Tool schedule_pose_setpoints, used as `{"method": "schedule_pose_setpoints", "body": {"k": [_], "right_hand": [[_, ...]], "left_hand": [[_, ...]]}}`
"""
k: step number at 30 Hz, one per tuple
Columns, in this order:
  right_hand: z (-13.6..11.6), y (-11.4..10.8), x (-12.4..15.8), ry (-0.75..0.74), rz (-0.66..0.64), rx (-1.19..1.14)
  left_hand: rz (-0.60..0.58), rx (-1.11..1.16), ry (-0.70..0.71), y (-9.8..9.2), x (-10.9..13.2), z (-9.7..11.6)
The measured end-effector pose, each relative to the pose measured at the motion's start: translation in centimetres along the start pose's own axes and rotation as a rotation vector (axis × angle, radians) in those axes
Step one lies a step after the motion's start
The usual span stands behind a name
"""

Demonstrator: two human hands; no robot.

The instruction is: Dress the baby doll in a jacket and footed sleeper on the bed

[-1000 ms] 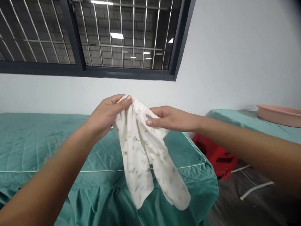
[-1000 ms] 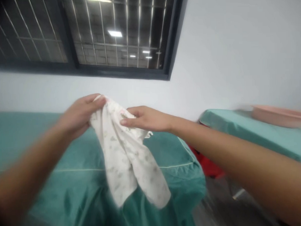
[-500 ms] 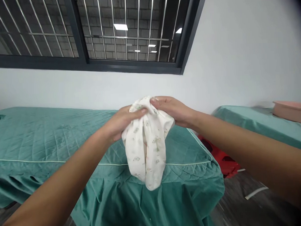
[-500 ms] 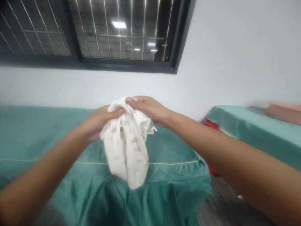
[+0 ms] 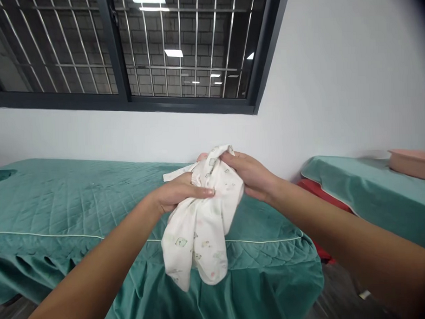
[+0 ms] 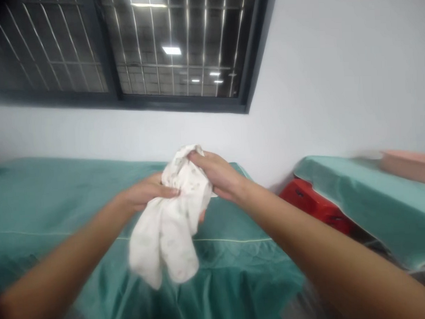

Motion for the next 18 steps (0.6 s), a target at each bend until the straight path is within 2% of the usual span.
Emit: {"method": "schedule_pose_setpoints", "body": {"k": [3, 5, 7, 10, 13, 16, 18], "right_hand": [[2.4, 1.5, 0.3, 0.118, -0.133, 0.052], [4.4, 2.5, 0.7, 0.213, -0.244, 0.148], [5.8, 2.5, 0.8, 0.26, -0.268, 0.215], [6.0, 1.0, -0.1, 0.202, -0.117, 0.197], [5.0, -0.4, -0.9, 0.077, 0.05, 0.02], [4.7, -0.6, -1.1, 0.035, 0.1, -0.151], [5.0, -0.3, -0.8, 0.059, 0.078, -0.173]], "left_hand": [[0.171, 0.119, 0.093, -2.7, -0.4, -0.1], [0.211, 0.173, 0.087, -3.4, -0.6, -0.9], [0.219, 0.19, 0.088, -3.6, -0.5, -1.4], [0.225, 0.159, 0.115, -3.4, -0.1, -1.5], [0.106, 0.032, 0.046, -1.9, 0.2, -1.7], [-0.035, -0.088, -0.041, -0.4, 0.5, -2.1], [-0.008, -0.064, -0.019, -0.6, 0.4, -1.8]]}}
Point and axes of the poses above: each hand's wrist, its own x-axis away from the middle knuckle, its own y-axis out of the palm, z = x × y, the point moved 10 cm from there along -x, towards the middle knuckle, and after that the axes turned 3 degrees about y, right-handed, at the moved point
